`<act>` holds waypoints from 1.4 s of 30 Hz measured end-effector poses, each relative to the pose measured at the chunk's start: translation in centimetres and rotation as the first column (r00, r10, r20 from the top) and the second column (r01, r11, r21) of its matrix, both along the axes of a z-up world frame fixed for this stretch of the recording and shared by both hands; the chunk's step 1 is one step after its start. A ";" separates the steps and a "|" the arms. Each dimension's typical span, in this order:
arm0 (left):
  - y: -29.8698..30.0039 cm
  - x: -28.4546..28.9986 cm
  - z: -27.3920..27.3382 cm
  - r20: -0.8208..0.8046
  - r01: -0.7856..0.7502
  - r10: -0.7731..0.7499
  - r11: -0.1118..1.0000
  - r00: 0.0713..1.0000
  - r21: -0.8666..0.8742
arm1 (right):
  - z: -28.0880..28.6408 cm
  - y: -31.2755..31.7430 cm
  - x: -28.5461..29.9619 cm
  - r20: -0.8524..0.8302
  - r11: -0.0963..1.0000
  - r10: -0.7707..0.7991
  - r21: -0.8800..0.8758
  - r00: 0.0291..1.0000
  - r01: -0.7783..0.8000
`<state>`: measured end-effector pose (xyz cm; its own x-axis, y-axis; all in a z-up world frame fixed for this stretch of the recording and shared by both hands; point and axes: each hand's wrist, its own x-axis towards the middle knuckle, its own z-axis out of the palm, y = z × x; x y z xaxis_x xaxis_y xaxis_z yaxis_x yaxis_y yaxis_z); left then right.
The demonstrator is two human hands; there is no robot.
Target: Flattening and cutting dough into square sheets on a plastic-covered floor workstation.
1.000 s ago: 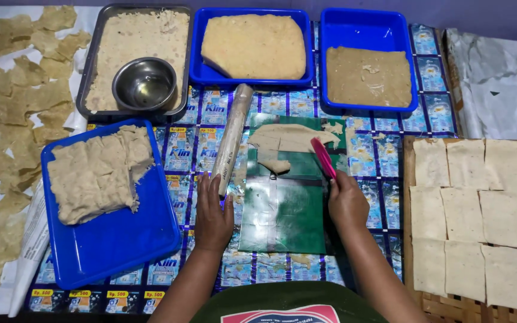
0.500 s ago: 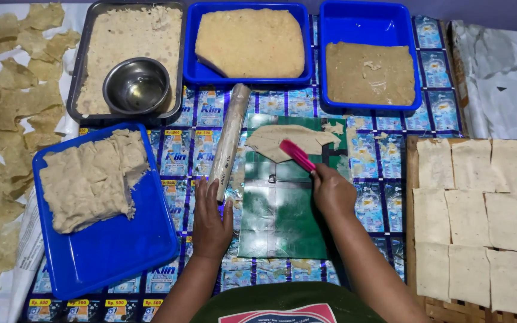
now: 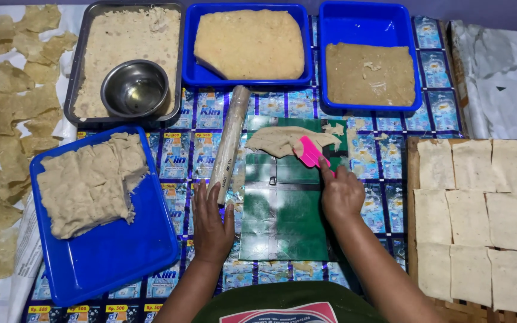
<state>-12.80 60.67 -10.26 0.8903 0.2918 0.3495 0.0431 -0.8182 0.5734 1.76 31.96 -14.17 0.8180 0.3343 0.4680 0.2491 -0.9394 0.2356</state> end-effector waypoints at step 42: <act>-0.7 21.2 0.2 0.088 0.227 -0.289 0.876 0.953 0.425 | 4.8 3.2 12.5 0.039 0.920 0.371 0.115 0.928 -0.373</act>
